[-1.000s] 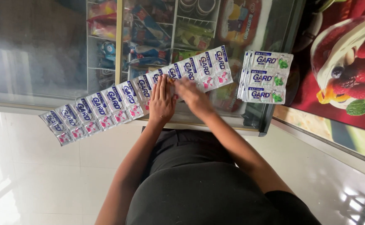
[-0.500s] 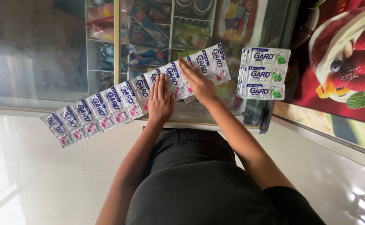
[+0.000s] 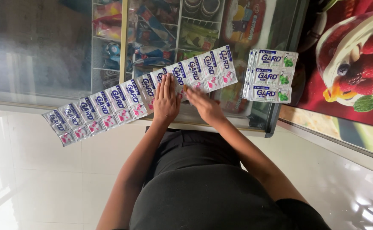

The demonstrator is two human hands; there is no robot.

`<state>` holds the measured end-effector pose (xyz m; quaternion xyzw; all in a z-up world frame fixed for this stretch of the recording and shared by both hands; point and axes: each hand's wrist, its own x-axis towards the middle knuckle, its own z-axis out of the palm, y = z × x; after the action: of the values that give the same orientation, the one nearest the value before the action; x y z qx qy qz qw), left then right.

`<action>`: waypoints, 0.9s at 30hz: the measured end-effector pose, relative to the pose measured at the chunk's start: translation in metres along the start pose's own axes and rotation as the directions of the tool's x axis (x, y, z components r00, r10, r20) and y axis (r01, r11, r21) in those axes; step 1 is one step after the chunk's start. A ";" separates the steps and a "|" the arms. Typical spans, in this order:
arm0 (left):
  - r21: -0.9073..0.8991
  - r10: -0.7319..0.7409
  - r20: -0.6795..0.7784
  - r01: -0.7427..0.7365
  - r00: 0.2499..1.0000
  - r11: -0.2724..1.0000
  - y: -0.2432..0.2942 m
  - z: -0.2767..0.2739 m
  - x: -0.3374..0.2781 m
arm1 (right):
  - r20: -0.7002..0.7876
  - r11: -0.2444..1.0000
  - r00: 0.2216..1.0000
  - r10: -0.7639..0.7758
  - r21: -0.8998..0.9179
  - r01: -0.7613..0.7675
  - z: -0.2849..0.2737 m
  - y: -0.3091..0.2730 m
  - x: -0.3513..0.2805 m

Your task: Wiping down strips of shampoo packets with a cloth in a retail environment.

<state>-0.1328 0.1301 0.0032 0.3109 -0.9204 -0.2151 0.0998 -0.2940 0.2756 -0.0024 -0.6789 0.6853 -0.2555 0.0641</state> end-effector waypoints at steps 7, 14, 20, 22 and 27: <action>-0.186 -0.049 -0.044 0.041 0.998 0.982 -0.006 -0.014 0.007 | -0.045 0.996 0.999 -0.016 -0.091 0.012 -0.034 0.018 -0.038; 0.040 -0.054 0.151 0.048 0.987 0.998 -0.010 -0.080 -0.002 | -0.127 0.920 0.920 0.370 0.188 -0.344 -0.047 -0.004 -0.014; 0.146 0.118 0.057 -0.125 0.991 0.981 -0.047 -0.043 -0.026 | 0.574 0.416 0.565 0.593 0.382 -0.825 0.000 0.007 -0.002; 0.142 0.188 -0.002 -0.186 0.982 0.972 -0.058 -0.026 -0.030 | 0.652 0.262 0.488 0.580 0.418 -0.870 0.031 0.028 -0.014; 0.030 0.186 -0.040 -0.185 0.982 0.982 -0.044 -0.027 -0.025 | 0.449 0.122 0.454 0.770 0.595 -0.795 0.020 0.019 -0.008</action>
<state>-0.0813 0.1052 0.0059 0.2294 -0.9458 -0.1863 0.1348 -0.3015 0.2771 -0.0296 -0.1281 0.7625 -0.4268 0.4690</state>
